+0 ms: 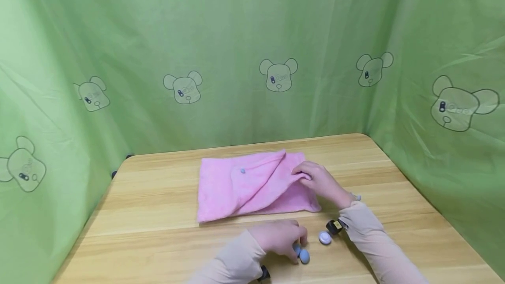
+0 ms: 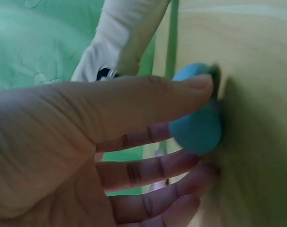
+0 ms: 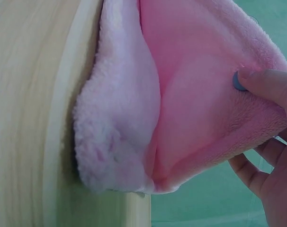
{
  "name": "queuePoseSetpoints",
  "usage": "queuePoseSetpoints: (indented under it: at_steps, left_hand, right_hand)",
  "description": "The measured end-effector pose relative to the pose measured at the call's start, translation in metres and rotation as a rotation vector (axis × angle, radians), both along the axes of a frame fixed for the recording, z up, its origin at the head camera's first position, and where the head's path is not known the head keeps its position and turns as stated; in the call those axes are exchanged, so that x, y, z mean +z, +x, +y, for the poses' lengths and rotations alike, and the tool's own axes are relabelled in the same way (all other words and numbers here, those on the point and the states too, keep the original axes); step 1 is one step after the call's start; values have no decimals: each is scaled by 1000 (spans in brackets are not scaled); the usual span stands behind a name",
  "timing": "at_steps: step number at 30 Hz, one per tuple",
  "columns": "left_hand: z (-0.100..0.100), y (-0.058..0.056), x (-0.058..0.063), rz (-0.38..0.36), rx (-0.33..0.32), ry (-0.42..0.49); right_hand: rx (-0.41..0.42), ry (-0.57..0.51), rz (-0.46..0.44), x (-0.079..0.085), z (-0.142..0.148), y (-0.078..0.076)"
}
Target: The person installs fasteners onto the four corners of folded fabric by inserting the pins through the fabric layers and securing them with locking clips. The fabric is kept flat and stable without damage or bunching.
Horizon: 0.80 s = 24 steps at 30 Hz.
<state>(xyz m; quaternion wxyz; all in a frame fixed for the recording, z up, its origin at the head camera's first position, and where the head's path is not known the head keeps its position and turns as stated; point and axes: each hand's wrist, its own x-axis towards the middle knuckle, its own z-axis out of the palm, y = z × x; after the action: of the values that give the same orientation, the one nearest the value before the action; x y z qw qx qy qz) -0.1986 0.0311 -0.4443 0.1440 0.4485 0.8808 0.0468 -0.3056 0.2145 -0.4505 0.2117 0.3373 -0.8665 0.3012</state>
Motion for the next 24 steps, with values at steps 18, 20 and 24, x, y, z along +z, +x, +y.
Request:
queuePoseSetpoints:
  at_steps: [18,20,24]
  left_hand:
    - [-3,-5,3,113,-6,58]
    - [-6,-11,8,114,-12,99]
    - [-14,-21,15,125,-4,202]
  right_hand:
    - [11,12,24,-2,1,0]
    - [9,10,29,-2,0,0]
    - [6,5,27,-1,0,1]
